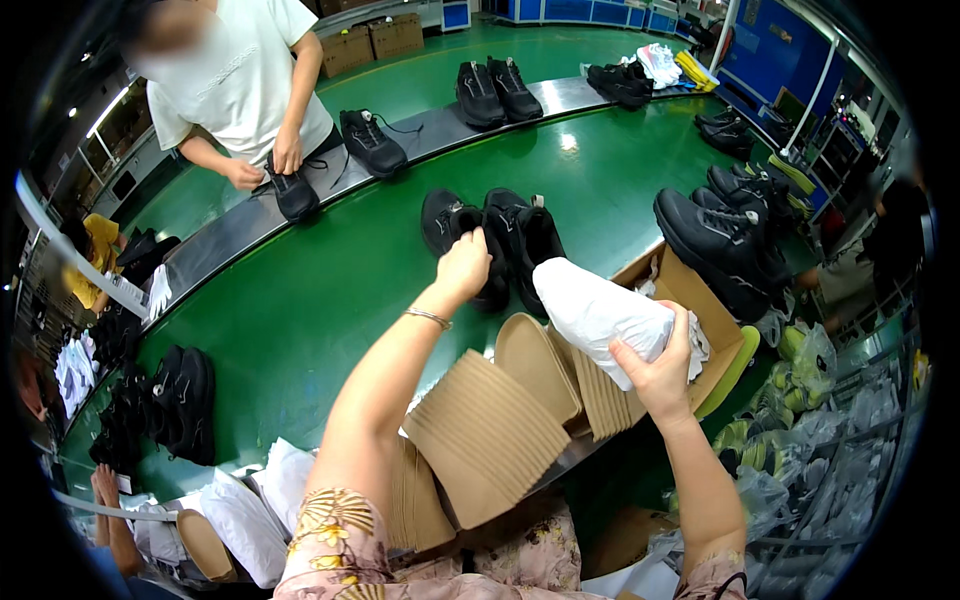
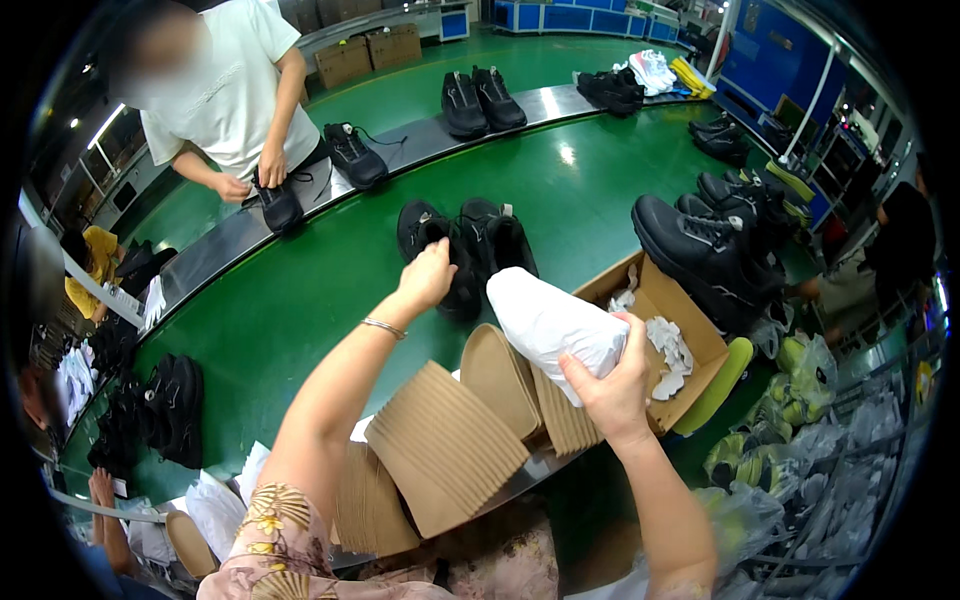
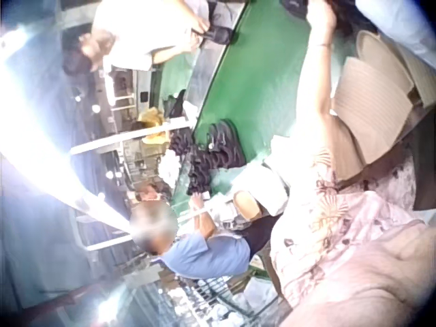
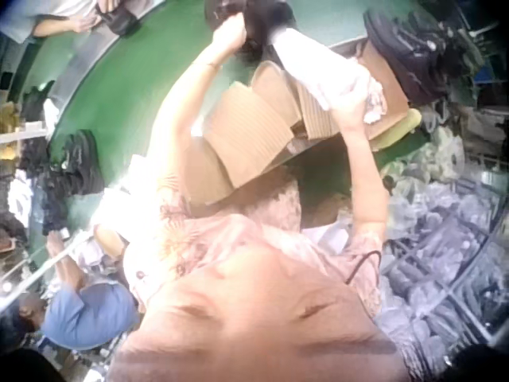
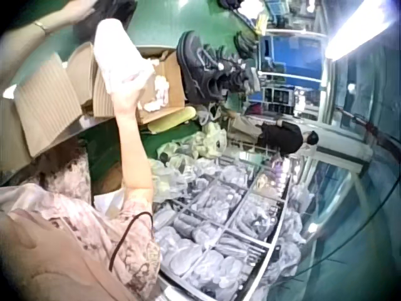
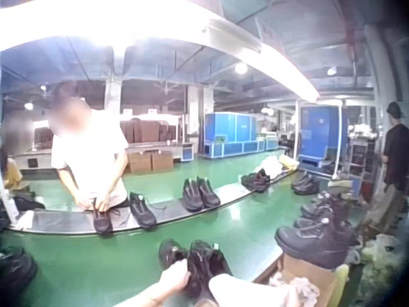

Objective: The person wraps cardboard shoe lasts in white paper and inserts them into black sneakers, then organizes and stacks more cardboard components.

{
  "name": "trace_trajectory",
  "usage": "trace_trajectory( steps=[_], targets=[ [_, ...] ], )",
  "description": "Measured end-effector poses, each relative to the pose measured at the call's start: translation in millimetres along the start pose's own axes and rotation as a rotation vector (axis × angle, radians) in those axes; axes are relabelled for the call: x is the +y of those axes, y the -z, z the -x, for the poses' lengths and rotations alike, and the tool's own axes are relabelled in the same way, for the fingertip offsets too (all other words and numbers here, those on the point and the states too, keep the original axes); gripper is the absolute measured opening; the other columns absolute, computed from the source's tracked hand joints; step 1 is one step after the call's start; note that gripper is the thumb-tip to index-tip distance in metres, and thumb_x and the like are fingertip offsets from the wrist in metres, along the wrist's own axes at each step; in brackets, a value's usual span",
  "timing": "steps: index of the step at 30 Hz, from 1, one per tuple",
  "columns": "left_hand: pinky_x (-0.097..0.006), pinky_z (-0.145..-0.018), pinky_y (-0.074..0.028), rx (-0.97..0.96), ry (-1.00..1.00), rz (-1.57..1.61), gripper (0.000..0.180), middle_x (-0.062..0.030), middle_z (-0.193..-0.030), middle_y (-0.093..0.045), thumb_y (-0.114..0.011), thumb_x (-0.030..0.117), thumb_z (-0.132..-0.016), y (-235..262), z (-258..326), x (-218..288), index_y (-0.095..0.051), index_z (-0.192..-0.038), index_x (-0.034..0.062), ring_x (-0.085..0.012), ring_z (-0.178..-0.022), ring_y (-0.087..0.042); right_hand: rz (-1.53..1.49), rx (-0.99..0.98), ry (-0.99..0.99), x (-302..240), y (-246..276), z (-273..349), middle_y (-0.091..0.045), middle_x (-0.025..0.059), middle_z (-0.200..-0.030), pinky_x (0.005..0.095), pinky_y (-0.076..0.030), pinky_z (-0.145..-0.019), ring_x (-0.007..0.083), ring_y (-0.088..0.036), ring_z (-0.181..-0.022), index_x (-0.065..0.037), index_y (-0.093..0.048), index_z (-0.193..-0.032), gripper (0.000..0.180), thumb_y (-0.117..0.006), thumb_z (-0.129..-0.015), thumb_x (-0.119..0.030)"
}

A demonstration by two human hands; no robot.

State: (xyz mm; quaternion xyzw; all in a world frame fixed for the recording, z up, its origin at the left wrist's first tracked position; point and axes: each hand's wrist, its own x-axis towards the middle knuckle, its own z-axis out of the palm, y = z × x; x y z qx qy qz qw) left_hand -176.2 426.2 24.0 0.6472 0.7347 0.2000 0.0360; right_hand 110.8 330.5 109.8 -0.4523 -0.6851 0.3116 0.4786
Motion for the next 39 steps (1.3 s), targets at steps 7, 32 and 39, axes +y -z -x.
trace_trajectory(
  steps=[7, 32, 39],
  targets=[
    [-0.022, -0.053, -0.046, 0.016, 0.485, 1.258, 0.013, -0.0022, -0.068, -0.053, -0.051, 0.007, -0.088, 47, -50, -58, -0.06, -0.092, -0.0016, -0.0091, -0.055, -0.049, 0.224, -0.159, -0.068, -3, -8, -74, -0.059, 0.0195, -0.095, 0.0373, -0.048, -0.077, 0.03, -0.061, -0.088, 0.0, -0.042, -0.112, 0.061, -0.076, -0.064, -0.015],
    [-0.035, -0.077, -0.048, -0.089, 0.324, 0.525, 0.021, -0.0126, -0.091, -0.066, -0.06, 0.021, -0.078, 7, -76, -66, -0.068, -0.095, 0.0107, -0.0288, -0.086, -0.063, 0.866, -0.472, 0.243, 37, -237, -138, -0.05, 0.0177, -0.092, 0.0414, -0.048, -0.071, 0.0327, -0.056, -0.081, 0.005, -0.041, -0.104, 0.055, -0.07, -0.068, -0.024],
    [-0.035, -0.078, -0.048, -0.13, 0.25, 0.507, 0.023, -0.015, -0.09, -0.066, -0.059, 0.015, -0.077, 18, -73, -62, -0.067, -0.097, 0.0077, -0.0303, -0.087, -0.063, 0.592, -0.485, 0.05, 70, -268, -141, -0.051, 0.0306, -0.094, 0.0406, -0.054, -0.062, 0.0383, -0.062, -0.073, 0.012, -0.041, -0.101, 0.038, -0.06, -0.075, -0.008]
  ],
)
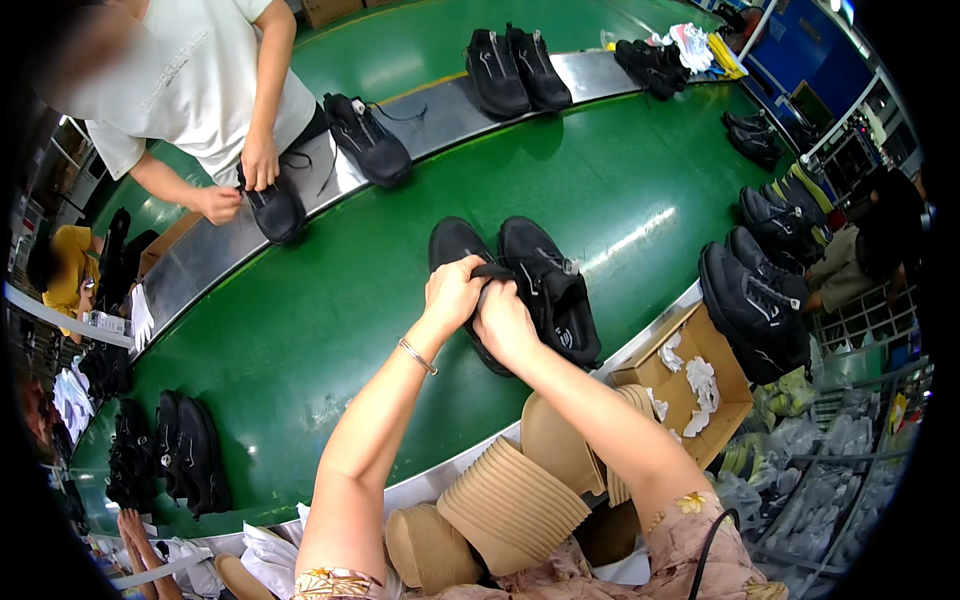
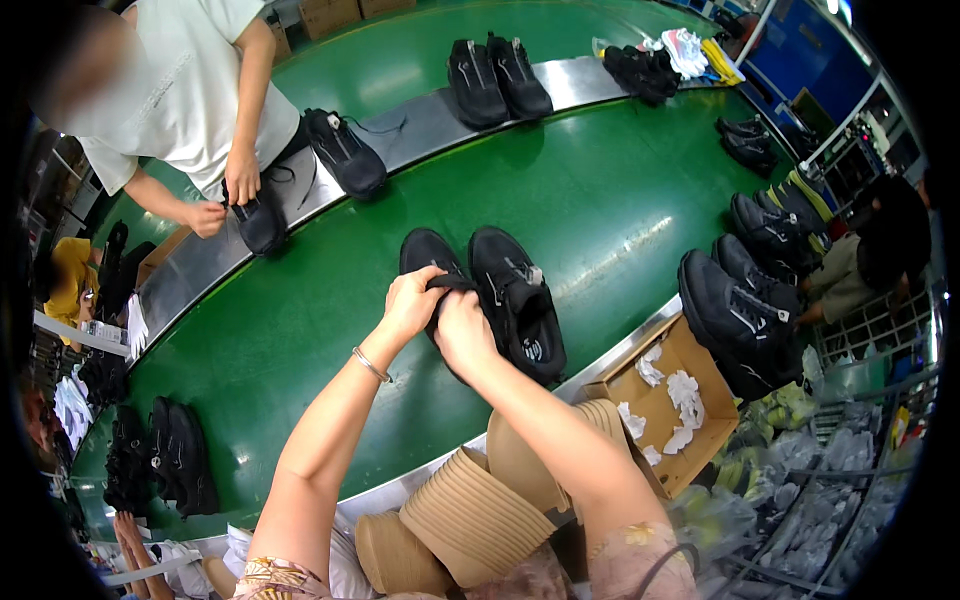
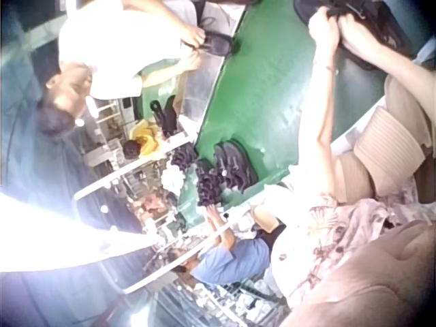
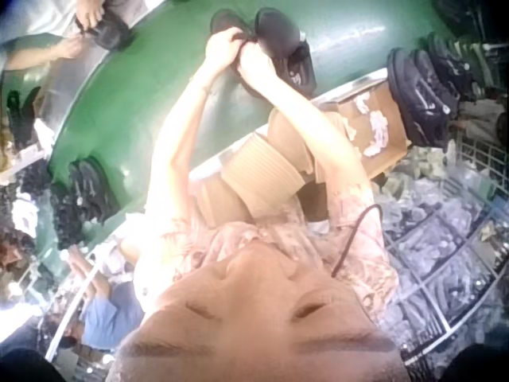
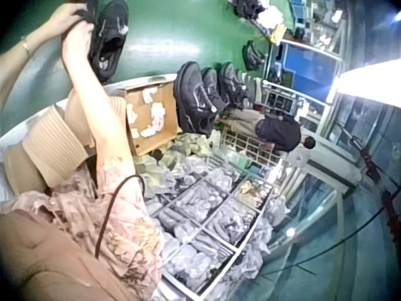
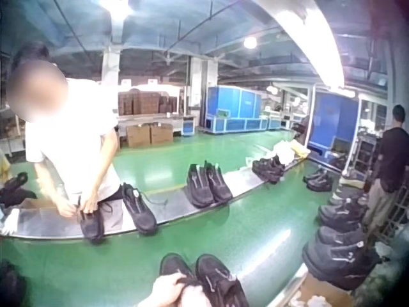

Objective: The person wraps cardboard shoe lasts in white paper and inserts them into black sneakers, then organizes and stacks more cardboard components.

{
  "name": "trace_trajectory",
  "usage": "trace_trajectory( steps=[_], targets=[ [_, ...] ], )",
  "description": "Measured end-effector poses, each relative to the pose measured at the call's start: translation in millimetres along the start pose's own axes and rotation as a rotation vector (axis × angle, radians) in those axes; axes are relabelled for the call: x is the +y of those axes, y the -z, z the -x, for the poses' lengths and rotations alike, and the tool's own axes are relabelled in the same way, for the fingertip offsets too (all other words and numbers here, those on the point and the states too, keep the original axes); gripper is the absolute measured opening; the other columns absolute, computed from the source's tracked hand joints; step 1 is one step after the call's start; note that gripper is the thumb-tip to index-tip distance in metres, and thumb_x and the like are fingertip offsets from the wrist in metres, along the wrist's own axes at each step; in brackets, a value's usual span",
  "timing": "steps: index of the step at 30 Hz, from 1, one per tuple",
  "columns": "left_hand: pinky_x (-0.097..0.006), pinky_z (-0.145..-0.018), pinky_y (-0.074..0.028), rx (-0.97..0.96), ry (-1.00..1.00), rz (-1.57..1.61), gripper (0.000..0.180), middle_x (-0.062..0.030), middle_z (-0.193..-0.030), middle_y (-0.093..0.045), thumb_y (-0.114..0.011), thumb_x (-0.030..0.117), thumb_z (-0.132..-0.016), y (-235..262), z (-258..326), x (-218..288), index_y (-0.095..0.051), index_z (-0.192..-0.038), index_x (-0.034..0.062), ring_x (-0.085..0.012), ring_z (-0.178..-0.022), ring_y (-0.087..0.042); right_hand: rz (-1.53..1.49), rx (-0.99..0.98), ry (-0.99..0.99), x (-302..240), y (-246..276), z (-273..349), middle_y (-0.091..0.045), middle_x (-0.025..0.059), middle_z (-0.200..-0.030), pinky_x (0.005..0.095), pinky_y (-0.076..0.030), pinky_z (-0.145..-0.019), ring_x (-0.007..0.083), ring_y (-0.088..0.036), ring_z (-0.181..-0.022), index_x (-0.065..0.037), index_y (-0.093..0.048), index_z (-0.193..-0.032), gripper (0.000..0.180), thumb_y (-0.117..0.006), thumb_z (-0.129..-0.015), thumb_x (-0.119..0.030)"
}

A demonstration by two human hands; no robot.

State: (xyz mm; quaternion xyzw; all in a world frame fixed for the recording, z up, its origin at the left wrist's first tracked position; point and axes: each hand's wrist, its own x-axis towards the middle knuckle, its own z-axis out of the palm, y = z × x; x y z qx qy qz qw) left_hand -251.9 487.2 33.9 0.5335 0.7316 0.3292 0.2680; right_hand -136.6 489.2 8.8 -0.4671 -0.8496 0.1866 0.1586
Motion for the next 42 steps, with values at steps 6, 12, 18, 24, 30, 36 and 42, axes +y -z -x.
trace_trajectory(
  steps=[6, 12, 18, 24, 30, 36, 42],
  targets=[
    [-0.037, -0.077, -0.049, 0.053, 0.003, -0.022, 0.024, -0.0172, -0.089, -0.065, -0.059, 0.012, -0.076, 1, 7, -2, -0.066, -0.098, 0.0061, -0.0323, -0.086, -0.063, 0.036, -0.105, 0.056, 3, -7, -7, -0.054, 0.031, -0.089, 0.0432, -0.054, -0.065, 0.0392, -0.063, -0.074, 0.011, -0.042, -0.1, 0.024, -0.048, -0.081, -0.002],
    [-0.039, -0.075, -0.048, 0.098, -0.014, -0.032, 0.02, -0.0183, -0.087, -0.064, -0.057, 0.018, -0.079, -2, 1, -5, -0.066, -0.094, 0.0068, -0.0349, -0.084, -0.061, -0.092, -0.097, 0.035, 17, -24, -20, -0.05, 0.035, -0.096, 0.0491, -0.051, -0.066, 0.0471, -0.058, -0.078, 0.011, -0.038, -0.105, 0.036, -0.055, -0.077, -0.003],
    [-0.042, -0.074, -0.047, 0.115, -0.016, -0.13, 0.02, -0.0179, -0.089, -0.063, -0.057, 0.022, -0.081, -4, -4, -11, -0.065, -0.094, 0.0091, -0.0357, -0.087, -0.059, -0.13, -0.174, 0.029, -16, 53, 14, -0.048, 0.0321, -0.106, 0.0452, -0.05, -0.078, 0.0448, -0.057, -0.091, 0.01, -0.038, -0.11, 0.041, -0.058, -0.077, -0.004],
    [-0.034, -0.085, -0.048, 0.049, -0.408, 0.013, 0.064, -0.015, -0.126, -0.051, -0.072, 0.02, -0.075, 44, 25, -39, -0.045, -0.129, 0.0011, -0.0257, -0.096, -0.062, -0.636, 0.184, -0.068, -13, 159, 93, -0.061, 0.0142, -0.098, 0.0284, -0.051, -0.076, 0.0183, -0.063, -0.086, 0.006, -0.055, -0.107, 0.022, -0.051, -0.087, 0.001],
    [-0.025, -0.078, -0.049, 0.112, -0.117, 0.12, 0.047, -0.0119, -0.113, -0.059, -0.062, 0.015, -0.086, 191, 180, 41, -0.046, -0.128, 0.0045, -0.0128, -0.092, -0.06, -0.611, -0.154, 0.014, -58, 153, 229, -0.061, 0.0123, -0.09, 0.0289, -0.051, -0.068, 0.0188, -0.063, -0.079, 0.005, -0.057, -0.096, 0.013, -0.053, -0.084, 0.004],
    [-0.025, -0.079, -0.048, 0.405, 0.112, 0.161, 0.035, -0.0107, -0.11, -0.06, -0.056, 0.009, -0.09, 253, 367, -27, -0.05, -0.123, 0.0002, -0.0162, -0.096, -0.06, -0.677, -0.375, 0.432, -139, 92, 282, -0.059, 0.0149, -0.088, 0.0353, -0.05, -0.064, 0.0309, -0.06, -0.073, 0.002, -0.059, -0.093, 0.016, -0.057, -0.078, 0.005],
    [-0.029, -0.088, -0.044, 0.654, 0.392, 0.327, 0.038, -0.0139, -0.116, -0.056, -0.051, 0.017, -0.093, 176, 482, -94, -0.047, -0.123, -0.0047, -0.0184, -0.105, -0.054, -0.575, -0.431, 0.591, -201, 38, 334, -0.049, 0.0247, -0.108, 0.0363, -0.048, -0.077, 0.0369, -0.056, -0.093, 0.006, -0.047, -0.117, 0.042, -0.06, -0.081, -0.011]
  ],
)
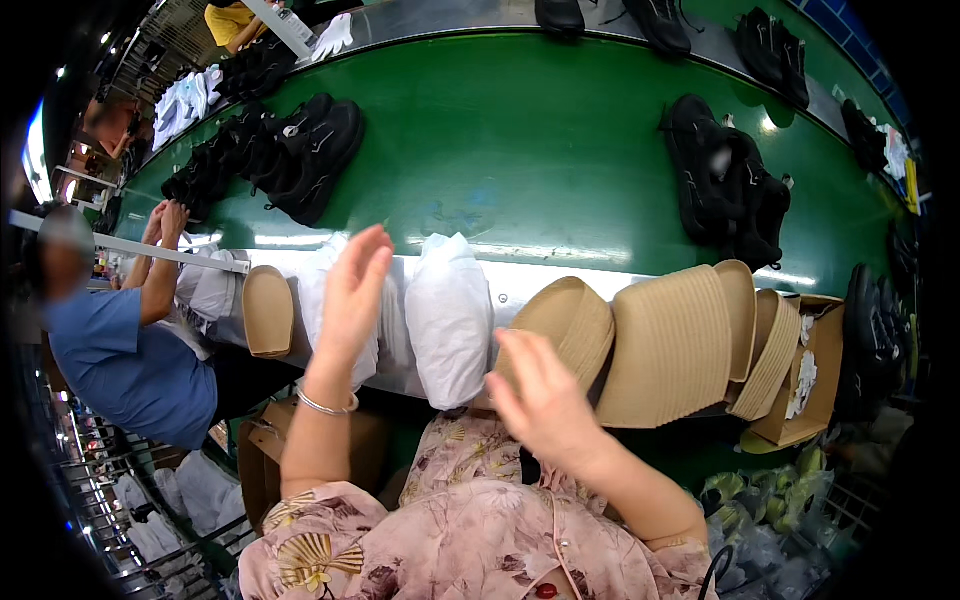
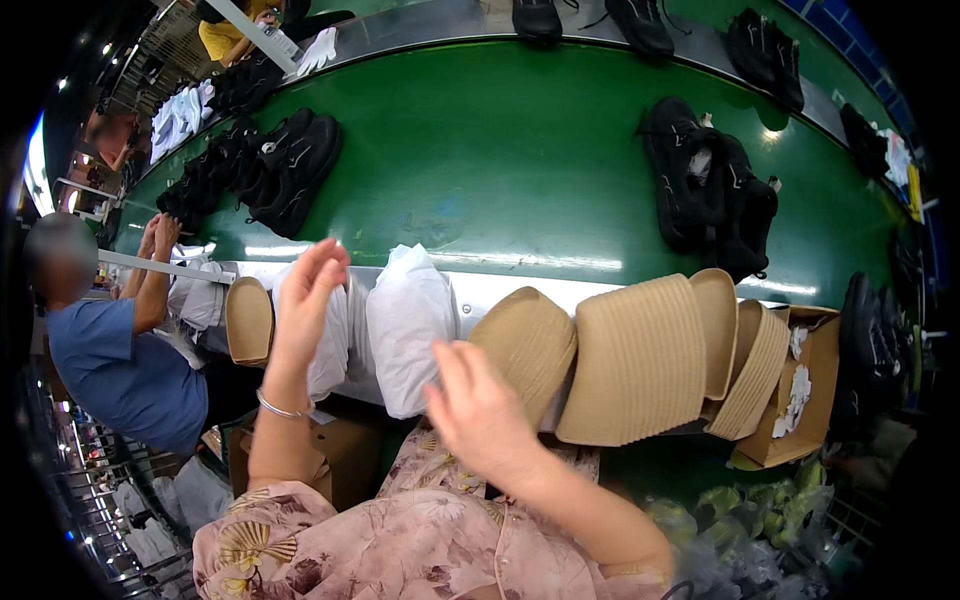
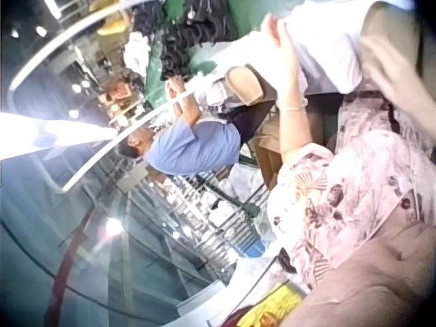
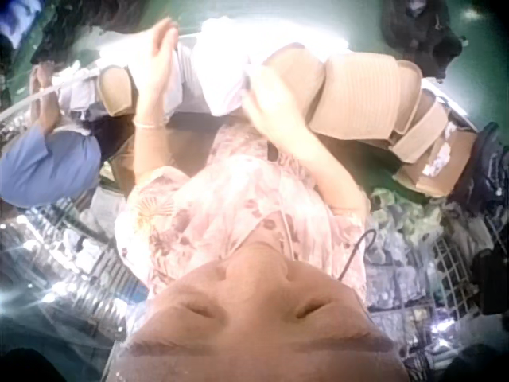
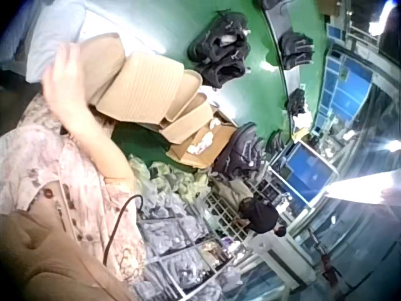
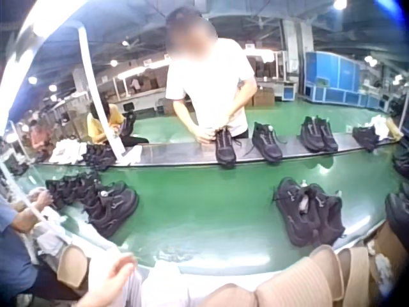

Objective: The person wraps cardboard shoe lasts in white paper and inserts them into black sneakers, then organizes and stacks more cardboard components.

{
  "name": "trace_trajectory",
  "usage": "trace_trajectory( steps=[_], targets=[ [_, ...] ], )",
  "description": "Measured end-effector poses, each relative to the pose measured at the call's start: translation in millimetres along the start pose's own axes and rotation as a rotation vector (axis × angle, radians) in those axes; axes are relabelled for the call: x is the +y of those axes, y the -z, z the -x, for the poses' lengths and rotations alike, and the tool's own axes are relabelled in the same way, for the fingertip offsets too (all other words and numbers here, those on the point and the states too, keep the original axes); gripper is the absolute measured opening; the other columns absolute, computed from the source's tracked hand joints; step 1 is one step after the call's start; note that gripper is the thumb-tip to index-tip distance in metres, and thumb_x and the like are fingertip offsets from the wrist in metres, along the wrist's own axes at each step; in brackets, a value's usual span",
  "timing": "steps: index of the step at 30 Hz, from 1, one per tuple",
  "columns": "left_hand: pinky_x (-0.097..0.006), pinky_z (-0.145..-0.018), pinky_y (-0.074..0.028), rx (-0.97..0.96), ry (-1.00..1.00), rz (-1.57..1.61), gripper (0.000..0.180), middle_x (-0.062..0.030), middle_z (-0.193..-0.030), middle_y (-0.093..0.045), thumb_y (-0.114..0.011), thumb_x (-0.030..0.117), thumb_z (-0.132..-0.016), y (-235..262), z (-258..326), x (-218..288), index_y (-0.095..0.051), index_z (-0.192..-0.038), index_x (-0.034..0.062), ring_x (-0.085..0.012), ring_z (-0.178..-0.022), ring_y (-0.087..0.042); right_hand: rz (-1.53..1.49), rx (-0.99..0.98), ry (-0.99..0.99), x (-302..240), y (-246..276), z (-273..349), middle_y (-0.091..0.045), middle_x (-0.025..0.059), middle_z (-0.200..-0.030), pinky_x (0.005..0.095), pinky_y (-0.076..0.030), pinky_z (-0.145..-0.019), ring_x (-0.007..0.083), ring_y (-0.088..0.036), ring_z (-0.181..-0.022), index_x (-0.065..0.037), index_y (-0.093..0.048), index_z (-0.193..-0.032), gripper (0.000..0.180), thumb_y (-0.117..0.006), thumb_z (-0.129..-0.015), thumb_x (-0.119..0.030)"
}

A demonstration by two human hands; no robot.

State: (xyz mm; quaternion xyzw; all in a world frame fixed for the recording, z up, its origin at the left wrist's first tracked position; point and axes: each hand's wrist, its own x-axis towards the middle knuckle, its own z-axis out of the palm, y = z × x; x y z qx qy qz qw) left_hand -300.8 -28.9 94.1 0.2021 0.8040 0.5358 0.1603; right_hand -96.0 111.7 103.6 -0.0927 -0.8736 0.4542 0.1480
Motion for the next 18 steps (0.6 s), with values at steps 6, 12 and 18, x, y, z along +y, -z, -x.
trace_trajectory(
  steps=[6, 12, 18],
  targets=[
    [-0.032, -0.101, -0.033, 0.137, 0.038, 0.234, 0.049, -0.0194, -0.13, -0.043, -0.049, 0.021, -0.094, -32, 46, -73, -0.034, -0.133, -0.0042, -0.0223, -0.121, -0.041, 0.225, 0.1, 0.065, -2, -108, 35, -0.032, 0.037, -0.127, 0.0514, -0.039, -0.093, 0.0511, -0.038, -0.115, 0.005, -0.031, -0.132, 0.078, -0.071, -0.073, -0.027],
    [-0.034, -0.104, -0.027, -0.034, 0.176, 0.439, 0.061, -0.0195, -0.137, -0.034, -0.044, 0.035, -0.095, -44, 61, -83, -0.025, -0.138, -0.0036, -0.0246, -0.127, -0.033, 0.419, 0.446, 0.135, 32, -166, 48, -0.034, 0.0343, -0.128, 0.0494, -0.035, -0.097, 0.0491, -0.038, -0.118, 0.009, -0.03, -0.129, 0.077, -0.073, -0.07, -0.015],
    [-0.037, -0.106, -0.024, -0.035, 0.194, 0.601, 0.072, -0.0206, -0.14, -0.03, -0.041, 0.048, -0.093, -32, 86, -61, -0.02, -0.14, -0.0031, -0.0279, -0.13, -0.029, -0.001, 0.579, -0.111, -21, -120, 54, -0.051, 0.0272, -0.114, 0.0382, -0.044, -0.088, 0.0391, -0.054, -0.102, 0.009, -0.035, -0.124, 0.065, -0.069, -0.073, -0.013]
  ],
)
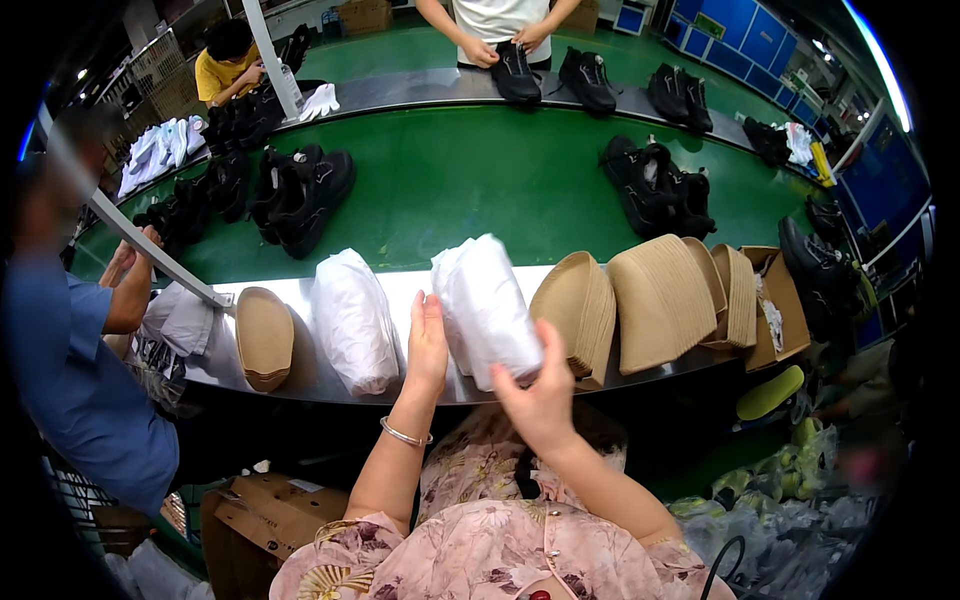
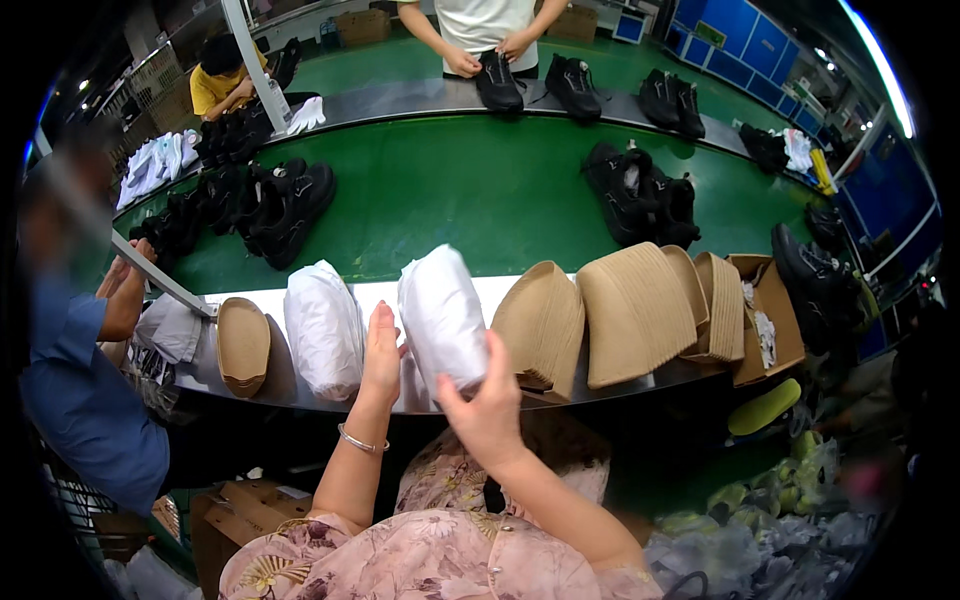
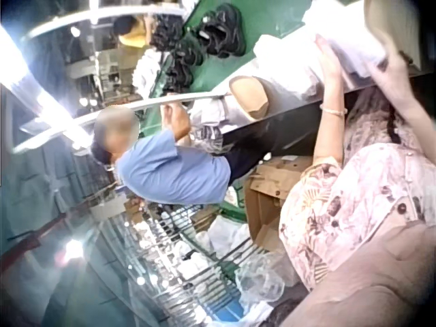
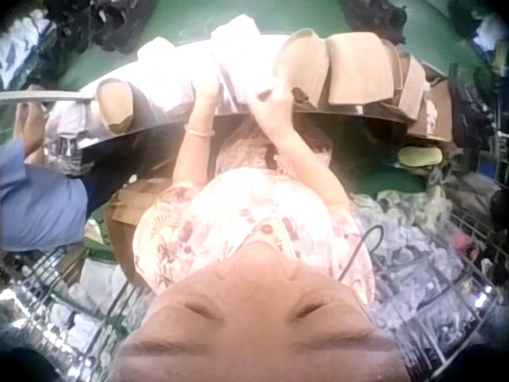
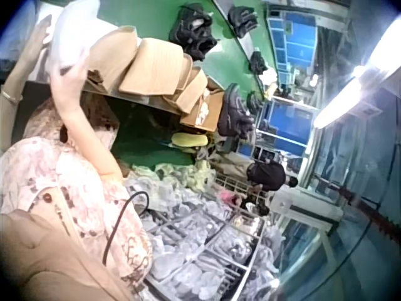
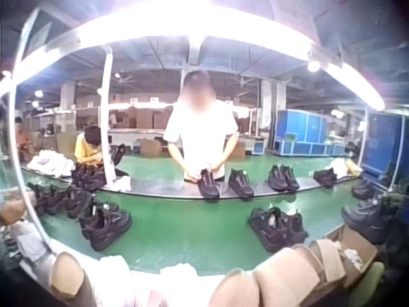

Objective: The person wraps cardboard shoe lasts in white paper and inserts them into black sneakers, then organizes and stacks more cardboard components.

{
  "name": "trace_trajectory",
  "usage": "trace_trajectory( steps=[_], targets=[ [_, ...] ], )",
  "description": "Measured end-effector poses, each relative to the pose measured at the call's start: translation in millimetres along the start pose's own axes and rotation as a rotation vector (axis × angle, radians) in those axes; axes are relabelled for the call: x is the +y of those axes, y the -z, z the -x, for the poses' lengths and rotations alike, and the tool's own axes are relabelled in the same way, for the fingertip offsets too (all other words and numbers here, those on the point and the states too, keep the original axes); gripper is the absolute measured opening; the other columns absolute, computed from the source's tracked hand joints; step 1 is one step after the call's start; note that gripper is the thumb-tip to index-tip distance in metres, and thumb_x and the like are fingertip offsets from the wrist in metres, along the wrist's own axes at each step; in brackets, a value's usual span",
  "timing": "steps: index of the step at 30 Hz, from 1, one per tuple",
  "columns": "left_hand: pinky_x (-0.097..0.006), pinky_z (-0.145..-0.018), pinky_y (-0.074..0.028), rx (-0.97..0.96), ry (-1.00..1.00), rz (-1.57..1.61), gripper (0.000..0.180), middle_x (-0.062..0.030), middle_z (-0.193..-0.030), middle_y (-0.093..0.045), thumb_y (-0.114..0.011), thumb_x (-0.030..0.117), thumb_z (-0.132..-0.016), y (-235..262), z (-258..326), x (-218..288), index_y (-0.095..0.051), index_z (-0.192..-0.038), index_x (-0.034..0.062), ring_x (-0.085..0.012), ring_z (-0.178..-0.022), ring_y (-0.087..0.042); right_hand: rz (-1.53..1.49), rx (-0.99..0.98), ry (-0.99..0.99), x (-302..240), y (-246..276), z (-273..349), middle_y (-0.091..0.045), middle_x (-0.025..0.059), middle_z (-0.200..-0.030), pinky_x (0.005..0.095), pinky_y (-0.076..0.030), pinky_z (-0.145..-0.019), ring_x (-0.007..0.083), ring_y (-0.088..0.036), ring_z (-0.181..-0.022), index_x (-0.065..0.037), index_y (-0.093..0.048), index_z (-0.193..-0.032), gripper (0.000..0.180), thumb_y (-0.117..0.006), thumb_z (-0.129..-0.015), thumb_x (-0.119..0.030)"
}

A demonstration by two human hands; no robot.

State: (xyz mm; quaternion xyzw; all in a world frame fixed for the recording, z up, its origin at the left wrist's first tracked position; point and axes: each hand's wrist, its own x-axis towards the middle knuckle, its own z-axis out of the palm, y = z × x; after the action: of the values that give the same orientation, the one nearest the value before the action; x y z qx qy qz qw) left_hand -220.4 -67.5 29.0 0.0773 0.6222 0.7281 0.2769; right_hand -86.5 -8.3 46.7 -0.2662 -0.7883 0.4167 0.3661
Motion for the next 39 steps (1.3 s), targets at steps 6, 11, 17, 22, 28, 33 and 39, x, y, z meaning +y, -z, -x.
trace_trajectory(
  steps=[6, 11, 17, 22, 28, 33, 39],
  targets=[
    [-0.045, -0.104, -0.027, -0.246, -0.333, 0.079, 0.098, -0.0252, -0.141, -0.027, -0.056, 0.061, -0.08, -19, 53, 54, -0.01, -0.141, -0.0014, -0.0326, -0.129, -0.031, -0.292, 0.107, 0.079, -22, 56, -11, -0.053, 0.0209, -0.117, 0.0326, -0.046, -0.088, 0.024, -0.057, -0.102, 0.006, -0.039, -0.125, 0.066, -0.072, -0.068, -0.004],
    [-0.037, -0.082, -0.05, -0.626, -0.097, 0.487, 0.065, -0.0133, -0.104, -0.059, -0.056, 0.052, -0.083, -70, 36, 68, -0.046, -0.117, -0.0018, -0.0227, -0.093, -0.06, -0.131, 0.158, 0.33, -41, 61, -12, -0.053, 0.022, -0.118, 0.0359, -0.046, -0.09, 0.0325, -0.055, -0.108, 0.004, -0.045, -0.121, 0.063, -0.071, -0.064, -0.004],
    [-0.035, -0.079, -0.05, -0.719, 0.026, 0.459, 0.06, -0.011, -0.098, -0.06, -0.06, 0.051, -0.079, -139, -2, 86, -0.051, -0.11, 0.001, -0.0202, -0.088, -0.06, -0.158, 0.238, 0.32, -34, 97, -62, -0.056, 0.0191, -0.107, 0.0338, -0.048, -0.079, 0.0252, -0.058, -0.094, 0.004, -0.044, -0.118, 0.056, -0.07, -0.07, -0.011],
    [-0.03, -0.07, -0.048, -0.523, -0.163, 0.426, 0.055, -0.0067, -0.086, -0.058, -0.066, 0.046, -0.076, -207, -11, 99, -0.054, -0.101, -0.0017, -0.0169, -0.074, -0.058, -0.192, 0.255, 0.086, -1, 133, -94, -0.055, 0.0174, -0.101, 0.0336, -0.047, -0.077, 0.0252, -0.058, -0.089, 0.003, -0.037, -0.118, 0.071, -0.077, -0.069, -0.03],
    [-0.032, -0.071, -0.049, -0.615, -0.076, 0.569, 0.05, -0.0083, -0.088, -0.058, -0.065, 0.04, -0.079, -282, -28, 69, -0.054, -0.098, -0.0046, -0.0176, -0.078, -0.059, 0.028, 0.513, 0.049, 15, 167, -125, -0.057, 0.0253, -0.096, 0.0424, -0.048, -0.074, 0.0358, -0.06, -0.088, 0.002, -0.037, -0.106, 0.067, -0.078, -0.067, -0.035],
    [-0.033, -0.072, -0.05, -0.554, -0.139, 0.493, 0.044, -0.007, -0.087, -0.06, -0.063, 0.043, -0.082, -350, -66, 40, -0.055, -0.096, 0.0012, -0.0192, -0.076, -0.06, -0.123, 0.513, 0.02, 58, 207, -169, -0.062, 0.0235, -0.094, 0.0375, -0.05, -0.073, 0.0323, -0.064, -0.086, 0.005, -0.042, -0.103, 0.058, -0.077, -0.069, -0.027],
    [-0.025, -0.06, -0.044, -0.619, -0.075, 0.163, 0.052, -0.0073, -0.083, -0.061, -0.054, 0.047, -0.088, -444, -118, -4, -0.056, -0.095, -0.0042, -0.0115, -0.067, -0.054, -0.323, 0.767, 0.083, 115, 316, -211, -0.058, 0.0111, -0.101, 0.0311, -0.047, -0.079, 0.0174, -0.058, -0.088, 0.005, -0.048, -0.108, 0.049, -0.076, -0.072, -0.013]
  ],
)
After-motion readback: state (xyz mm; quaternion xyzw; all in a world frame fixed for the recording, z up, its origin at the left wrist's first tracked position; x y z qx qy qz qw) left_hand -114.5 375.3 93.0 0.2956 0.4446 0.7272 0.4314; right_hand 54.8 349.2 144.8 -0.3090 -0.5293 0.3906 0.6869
